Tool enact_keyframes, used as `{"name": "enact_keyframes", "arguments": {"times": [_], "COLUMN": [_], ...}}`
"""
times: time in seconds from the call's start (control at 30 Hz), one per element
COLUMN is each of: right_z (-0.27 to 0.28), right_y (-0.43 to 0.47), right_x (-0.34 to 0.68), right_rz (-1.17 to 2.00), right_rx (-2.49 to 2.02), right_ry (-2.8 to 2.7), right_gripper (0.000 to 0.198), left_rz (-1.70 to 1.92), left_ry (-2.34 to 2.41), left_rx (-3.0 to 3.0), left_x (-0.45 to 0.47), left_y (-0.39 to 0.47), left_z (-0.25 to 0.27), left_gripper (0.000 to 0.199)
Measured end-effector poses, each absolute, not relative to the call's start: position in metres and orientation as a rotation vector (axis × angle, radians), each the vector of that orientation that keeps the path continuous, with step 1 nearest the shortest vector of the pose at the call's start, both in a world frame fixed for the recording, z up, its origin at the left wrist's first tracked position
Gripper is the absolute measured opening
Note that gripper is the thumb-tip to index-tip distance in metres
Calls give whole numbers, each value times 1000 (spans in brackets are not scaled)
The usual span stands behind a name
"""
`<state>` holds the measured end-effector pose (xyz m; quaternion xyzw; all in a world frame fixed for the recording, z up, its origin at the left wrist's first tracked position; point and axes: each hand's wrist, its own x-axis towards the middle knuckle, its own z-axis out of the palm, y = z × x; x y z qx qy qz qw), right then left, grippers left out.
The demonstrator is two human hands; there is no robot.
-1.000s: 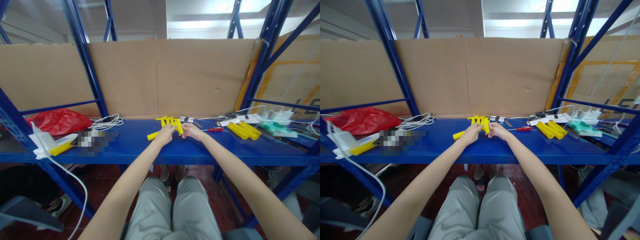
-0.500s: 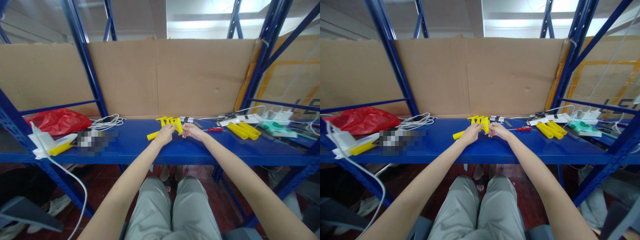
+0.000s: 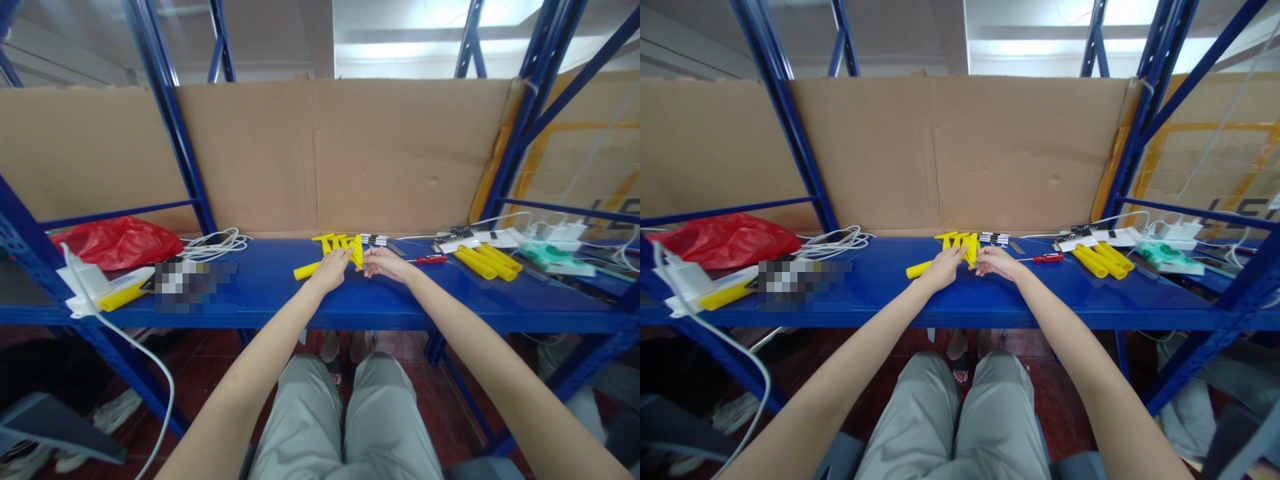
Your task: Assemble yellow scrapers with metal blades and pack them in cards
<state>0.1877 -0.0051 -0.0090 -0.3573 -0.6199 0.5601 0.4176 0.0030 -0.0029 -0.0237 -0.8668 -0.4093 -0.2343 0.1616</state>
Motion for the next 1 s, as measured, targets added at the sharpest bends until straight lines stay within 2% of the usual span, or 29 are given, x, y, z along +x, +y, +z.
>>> {"name": "enact_keyframes", "arguments": {"times": [0.27, 0.67, 1.0], "right_z": [-11, -8, -6], "right_y": [-6, -8, -9], "right_x": [187, 177, 179], "right_rz": [1449, 1181, 1287], "right_rx": [-915, -1043, -1019], "right_ry": [-1606, -1637, -1565], "right_gripper": [6, 20, 19], "left_rz": [-586, -534, -642], "left_ry": [-1191, -1220, -1195], "left_rx": [-2457, -2433, -2434], "left_x": [3, 5, 6], "left_y": [-8, -11, -8], "left_z": [-21, -18, -21], "left_gripper": [57, 59, 53]}}
